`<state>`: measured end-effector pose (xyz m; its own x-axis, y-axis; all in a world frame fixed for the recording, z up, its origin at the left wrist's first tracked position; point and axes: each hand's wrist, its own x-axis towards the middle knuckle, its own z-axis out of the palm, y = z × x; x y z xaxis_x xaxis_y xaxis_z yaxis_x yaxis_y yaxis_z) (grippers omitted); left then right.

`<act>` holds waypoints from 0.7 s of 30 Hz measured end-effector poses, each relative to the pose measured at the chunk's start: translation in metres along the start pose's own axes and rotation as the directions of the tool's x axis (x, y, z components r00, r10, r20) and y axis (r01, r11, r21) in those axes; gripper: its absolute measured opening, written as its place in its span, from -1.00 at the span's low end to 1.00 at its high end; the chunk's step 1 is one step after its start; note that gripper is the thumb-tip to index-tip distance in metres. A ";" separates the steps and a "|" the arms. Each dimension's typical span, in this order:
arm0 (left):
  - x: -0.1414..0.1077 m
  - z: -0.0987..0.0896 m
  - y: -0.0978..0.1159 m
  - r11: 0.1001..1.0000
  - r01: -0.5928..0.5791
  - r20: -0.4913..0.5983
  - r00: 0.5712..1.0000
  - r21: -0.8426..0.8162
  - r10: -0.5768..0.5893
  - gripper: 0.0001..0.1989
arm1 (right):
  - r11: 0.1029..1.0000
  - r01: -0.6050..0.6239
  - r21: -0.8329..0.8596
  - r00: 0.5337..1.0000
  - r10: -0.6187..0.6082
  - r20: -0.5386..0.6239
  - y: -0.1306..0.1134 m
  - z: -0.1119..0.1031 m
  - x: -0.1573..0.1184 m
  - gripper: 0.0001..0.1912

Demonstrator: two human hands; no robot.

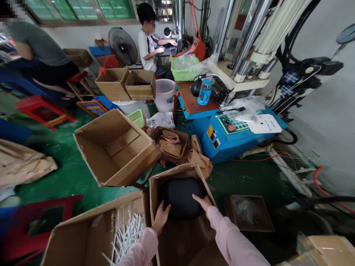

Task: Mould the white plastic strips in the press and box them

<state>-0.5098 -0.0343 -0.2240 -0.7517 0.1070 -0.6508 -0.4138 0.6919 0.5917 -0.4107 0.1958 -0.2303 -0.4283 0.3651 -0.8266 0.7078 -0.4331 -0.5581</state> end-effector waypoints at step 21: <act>-0.043 -0.029 -0.055 0.966 -0.231 -0.186 0.961 -0.117 0.207 -0.21 | 0.991 0.135 0.007 0.989 -0.135 -0.054 -0.036 0.019 -0.036 0.23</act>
<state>-0.4700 -0.0977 -0.2147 -0.9032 0.1128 -0.4142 -0.2864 0.5603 0.7772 -0.4314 0.1822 -0.1825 -0.4890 0.4639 -0.7387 0.6395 -0.3853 -0.6653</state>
